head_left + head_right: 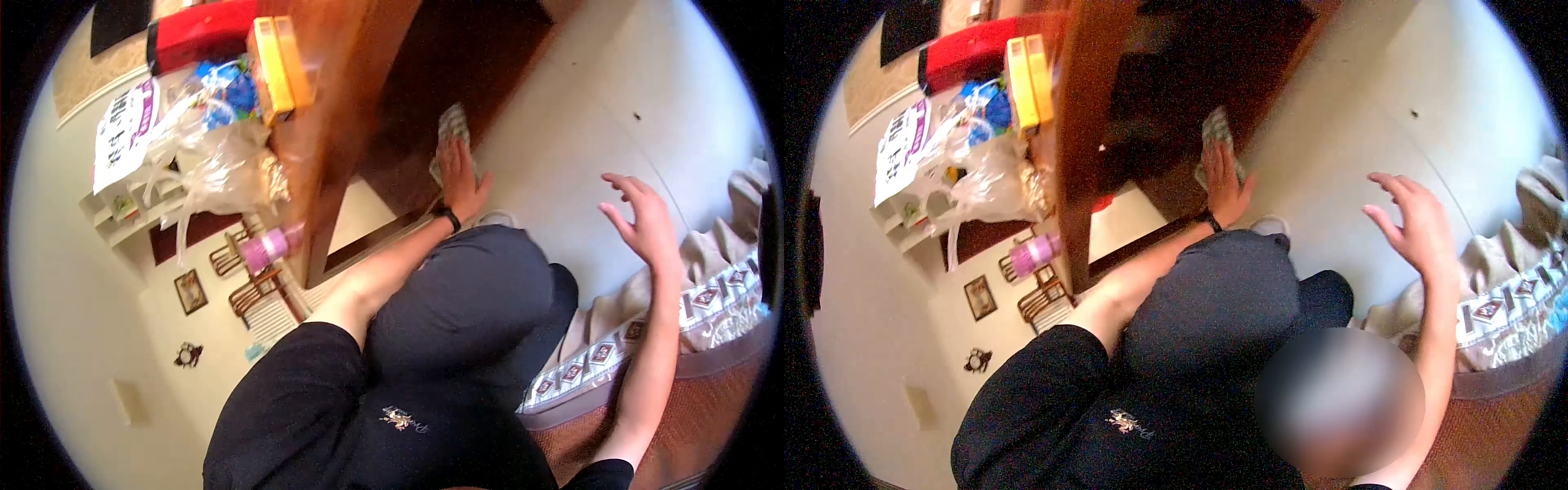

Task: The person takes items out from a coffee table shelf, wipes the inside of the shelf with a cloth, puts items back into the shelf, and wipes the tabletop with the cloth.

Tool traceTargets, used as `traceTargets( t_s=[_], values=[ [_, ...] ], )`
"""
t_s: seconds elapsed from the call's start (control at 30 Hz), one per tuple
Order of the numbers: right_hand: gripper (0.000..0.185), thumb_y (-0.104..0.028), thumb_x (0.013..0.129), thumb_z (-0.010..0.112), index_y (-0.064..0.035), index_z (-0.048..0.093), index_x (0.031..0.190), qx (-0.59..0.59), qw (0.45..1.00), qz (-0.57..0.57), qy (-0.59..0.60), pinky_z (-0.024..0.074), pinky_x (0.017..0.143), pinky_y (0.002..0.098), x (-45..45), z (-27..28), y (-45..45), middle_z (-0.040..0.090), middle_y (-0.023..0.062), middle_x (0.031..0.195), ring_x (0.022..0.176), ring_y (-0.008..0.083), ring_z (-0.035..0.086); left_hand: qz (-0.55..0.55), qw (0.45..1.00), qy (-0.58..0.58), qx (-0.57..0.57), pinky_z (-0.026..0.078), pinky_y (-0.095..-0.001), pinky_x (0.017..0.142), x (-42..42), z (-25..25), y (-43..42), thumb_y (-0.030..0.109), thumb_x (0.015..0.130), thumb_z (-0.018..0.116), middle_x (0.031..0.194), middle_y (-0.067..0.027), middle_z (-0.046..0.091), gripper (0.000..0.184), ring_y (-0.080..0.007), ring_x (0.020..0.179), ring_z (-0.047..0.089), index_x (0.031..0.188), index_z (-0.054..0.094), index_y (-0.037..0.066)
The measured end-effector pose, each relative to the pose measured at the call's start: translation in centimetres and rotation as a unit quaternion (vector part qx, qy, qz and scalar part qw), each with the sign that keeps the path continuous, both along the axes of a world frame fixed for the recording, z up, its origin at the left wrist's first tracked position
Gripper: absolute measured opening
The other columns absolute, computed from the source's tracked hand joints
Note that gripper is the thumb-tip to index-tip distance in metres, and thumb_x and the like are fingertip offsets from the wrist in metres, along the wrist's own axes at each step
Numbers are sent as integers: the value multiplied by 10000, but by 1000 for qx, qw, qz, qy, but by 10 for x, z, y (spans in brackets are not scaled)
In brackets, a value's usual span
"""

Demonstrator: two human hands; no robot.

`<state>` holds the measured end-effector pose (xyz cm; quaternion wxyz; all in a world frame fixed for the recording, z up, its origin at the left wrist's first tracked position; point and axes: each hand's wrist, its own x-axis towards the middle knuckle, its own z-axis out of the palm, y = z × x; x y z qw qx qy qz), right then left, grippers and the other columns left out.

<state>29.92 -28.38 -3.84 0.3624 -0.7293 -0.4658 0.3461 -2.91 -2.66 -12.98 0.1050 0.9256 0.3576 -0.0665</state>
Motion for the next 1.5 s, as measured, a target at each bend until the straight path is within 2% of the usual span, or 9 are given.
traceTargets(
  t_s=[0.2, 0.33, 0.5, 0.67, 0.83, 1.0, 1.1, 1.23, 1.5],
  values=[
    [400, -313, 903, 741, -94, 667, 1230, -22, 999, -1, -34, 551, 840, 448, 3, 10, -1, 714, 150, 1042, 972, 349, 687, -138, 987, -84, 14, 123, -569, 1262, 220, -2, 75, 471, 945, 642, 1682, -231, 191, 896, -458, 1549, 136, 1597, 255, -6],
    [399, -320, 903, 739, -93, 668, 1224, -25, 999, 1, -25, 545, 837, 451, 2, 8, 0, 712, 150, 1015, 970, 352, 679, -187, 976, -82, -77, 177, -533, 1260, 190, 8, 112, 514, 966, 596, 1670, -188, 255, 798, -409, 1539, 209, 1540, 387, 0],
    [406, -338, 905, 732, -88, 668, 1218, -18, 999, 1, -48, 535, 836, 465, 5, 3, -4, 700, 155, 982, 935, 366, 668, 146, 984, 55, -91, 261, -486, 1237, 78, -46, 234, 342, 1074, 442, 1675, -137, 277, 591, -358, 1526, 271, 1613, 315, 134],
    [416, -364, 907, 724, -94, 670, 1218, -14, 998, -9, -58, 534, 841, 474, 5, -1, -7, 695, 161, 986, 934, 375, 665, 309, 949, 7, -56, 141, -674, 1223, 188, -4, 194, 639, 1057, 266, 1668, -181, 285, 775, -480, 1514, 246, 1630, 271, 117],
    [423, -405, 912, 710, -99, 680, 1203, -13, 996, -2, -83, 542, 858, 472, 5, -3, -9, 706, 158, 1000, 946, 366, 678, -215, 951, -221, -10, 322, -519, 1202, 216, -16, 109, 169, 1030, 503, 1491, -198, 525, 365, -407, 1427, 421, 1357, 629, 66],
    [433, -419, 914, 703, -98, 684, 1204, -19, 997, 1, -68, 544, 855, 472, 5, -4, -12, 712, 152, 999, 938, 357, 683, -182, 970, -129, -94, 326, -444, 1212, 113, 19, 97, -37, 957, 488, 1503, -176, 527, 516, -349, 1449, 427, 1406, 626, 174],
    [427, -417, 916, 701, -99, 686, 1200, 8, 997, -7, -74, 547, 839, 472, 5, -7, -12, 712, 149, 991, 927, 358, 683, 27, 983, -153, -96, 367, -397, 1182, 116, 33, 111, -26, 975, 471, 1517, -158, 532, 476, -315, 1412, 491, 1405, 620, 114],
    [426, -418, 914, 702, -96, 686, 1193, 0, 998, -5, -69, 549, 818, 473, 4, -8, -14, 706, 153, 967, 912, 364, 680, 130, 829, -456, -296, 455, -369, 1085, 237, 73, 98, 94, 1052, 516, 1415, -111, 600, 387, -223, 1270, 583, 1433, 531, 24],
    [425, -431, 919, 697, -104, 684, 1190, -23, 996, 9, -90, 547, 809, 476, 9, -10, -17, 699, 156, 947, 895, 367, 678, 223, 670, -349, -616, 468, -312, 1062, 253, 100, 40, 11, 1012, 469, 1358, -106, 634, 437, -177, 1214, 611, 1439, 528, -56]
  ],
)
